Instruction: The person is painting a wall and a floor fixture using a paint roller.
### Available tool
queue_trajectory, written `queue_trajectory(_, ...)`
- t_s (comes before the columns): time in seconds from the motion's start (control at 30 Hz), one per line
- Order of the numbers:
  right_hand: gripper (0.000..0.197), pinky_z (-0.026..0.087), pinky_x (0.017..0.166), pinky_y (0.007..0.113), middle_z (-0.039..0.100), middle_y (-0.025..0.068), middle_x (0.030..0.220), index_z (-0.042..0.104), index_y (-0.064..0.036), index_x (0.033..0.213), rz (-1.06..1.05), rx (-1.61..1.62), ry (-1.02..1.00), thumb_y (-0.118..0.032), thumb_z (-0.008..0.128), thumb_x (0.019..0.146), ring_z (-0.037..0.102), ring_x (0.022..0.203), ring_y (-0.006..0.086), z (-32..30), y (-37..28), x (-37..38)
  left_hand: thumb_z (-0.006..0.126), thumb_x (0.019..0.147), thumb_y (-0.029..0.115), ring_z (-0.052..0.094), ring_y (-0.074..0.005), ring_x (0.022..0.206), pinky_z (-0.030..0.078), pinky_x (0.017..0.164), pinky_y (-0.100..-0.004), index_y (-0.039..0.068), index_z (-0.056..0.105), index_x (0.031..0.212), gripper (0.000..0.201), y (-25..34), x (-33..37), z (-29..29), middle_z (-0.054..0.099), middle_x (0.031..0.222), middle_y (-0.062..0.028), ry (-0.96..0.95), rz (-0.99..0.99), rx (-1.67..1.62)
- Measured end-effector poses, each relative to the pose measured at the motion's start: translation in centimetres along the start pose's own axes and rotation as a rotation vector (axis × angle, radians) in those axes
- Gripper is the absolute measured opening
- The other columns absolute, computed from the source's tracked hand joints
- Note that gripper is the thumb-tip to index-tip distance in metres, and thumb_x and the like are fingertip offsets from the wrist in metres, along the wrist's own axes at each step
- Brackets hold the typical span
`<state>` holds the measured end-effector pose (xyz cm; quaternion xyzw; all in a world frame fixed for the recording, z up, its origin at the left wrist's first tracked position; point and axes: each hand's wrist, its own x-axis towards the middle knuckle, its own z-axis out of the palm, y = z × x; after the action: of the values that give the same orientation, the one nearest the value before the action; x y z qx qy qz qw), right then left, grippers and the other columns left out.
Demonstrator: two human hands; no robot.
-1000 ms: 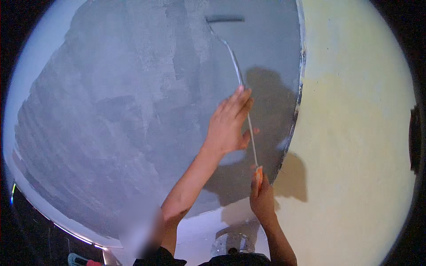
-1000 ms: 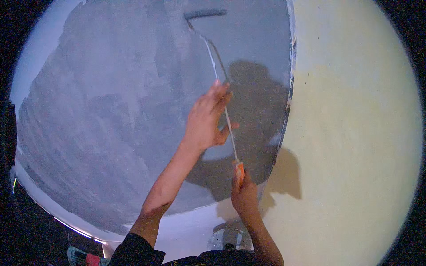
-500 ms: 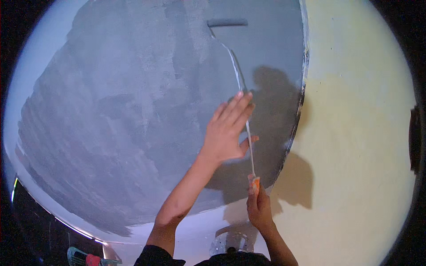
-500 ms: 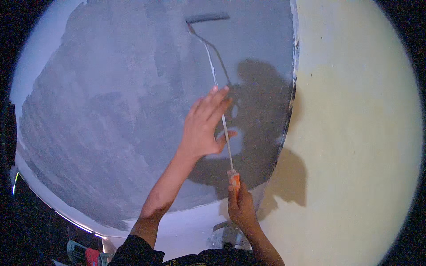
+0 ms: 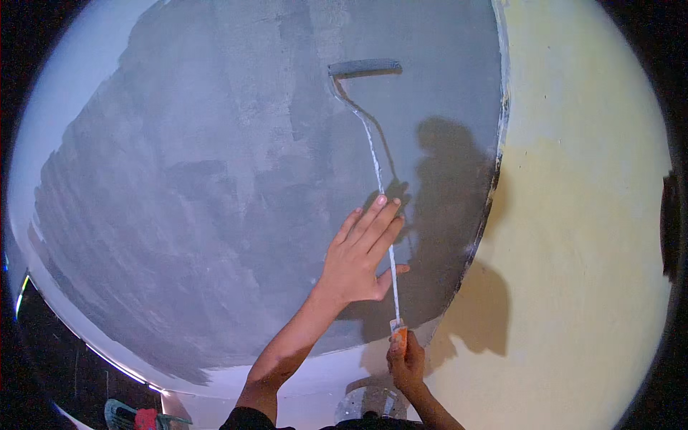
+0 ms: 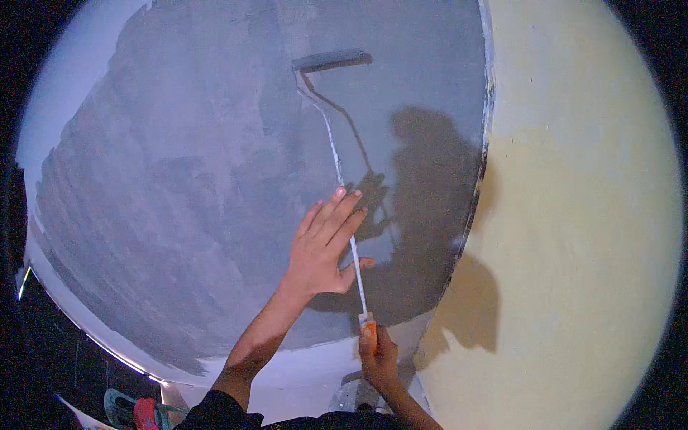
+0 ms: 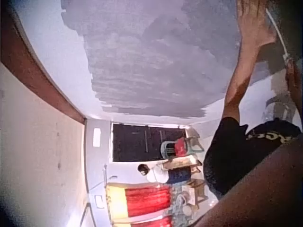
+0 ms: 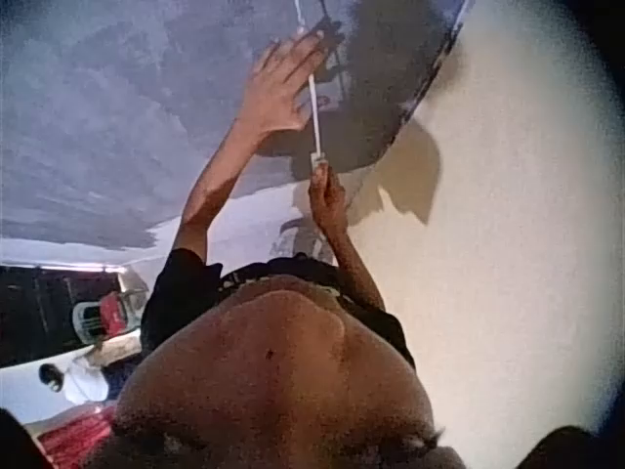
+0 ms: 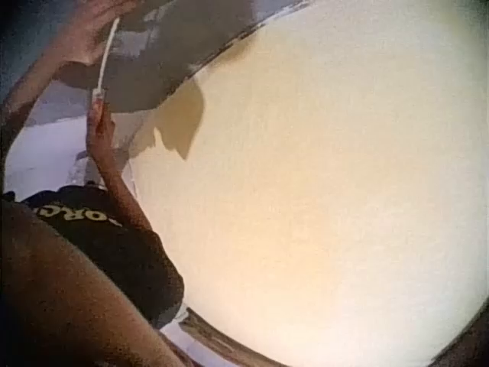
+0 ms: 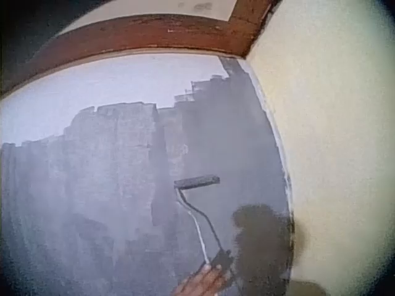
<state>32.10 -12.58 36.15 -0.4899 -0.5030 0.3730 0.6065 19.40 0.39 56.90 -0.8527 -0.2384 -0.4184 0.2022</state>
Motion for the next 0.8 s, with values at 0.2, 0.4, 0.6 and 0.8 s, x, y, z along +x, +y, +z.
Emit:
queue_trajectory(0.2,0.027,0.036,0.047,0.021,0.047,-0.0052,0.067,0.05,-0.0041,0.113,-0.024,0.064,-0.077,-0.03,0.051,0.105,0.044,0.054,0.0032,1.5,-0.9,0.8,0.076,0.076,0.042,0.037,-0.0322,0.145,0.033,0.113,-0.0516,0.007,0.059,0.132,0.069,-0.8,0.7,-1.4,0.046,0.152,-0.0117,-0.054,-0.04,0.037)
queue_trajectory(0.4,0.037,0.035,0.05,0.023,0.045,-0.0056,0.066,0.049,0.0001,0.128,-0.145,-0.047,-0.1,-0.03,0.044,0.106,0.043,0.054,0.0036,2.8,-7.7,4.2,0.078,0.074,0.036,0.037,-0.0362,0.145,0.033,0.113,-0.0528,0.006,0.059,0.131,0.068,-3.9,5.4,-3.8,0.047,0.15,-0.0141,0.076,0.043,0.01)
queue_trajectory(0.6,0.03,0.049,0.059,0.048,0.064,0.0223,0.078,0.05,-0.0023,0.117,-0.044,-0.227,-0.044,-0.029,0.05,0.103,0.065,0.065,0.0387,2.6,-3.2,1.2,0.078,0.074,0.034,0.037,-0.0366,0.145,0.034,0.114,-0.0521,0.006,0.059,0.132,0.067,-3.2,-0.8,0.8,0.048,0.15,-0.0138,0.019,0.013,-0.059)
queue_trajectory(0.8,0.038,0.049,0.059,0.049,0.065,0.0228,0.078,0.047,-0.0008,0.13,-0.008,-0.267,-0.061,-0.028,0.049,0.103,0.066,0.065,0.0385,2.3,-3.1,2.1,0.076,0.074,0.029,0.037,-0.0318,0.146,0.035,0.113,-0.0511,0.005,0.06,0.128,0.061,-2.9,0.3,-0.1,0.049,0.149,-0.012,-0.031,-0.025,-0.087)
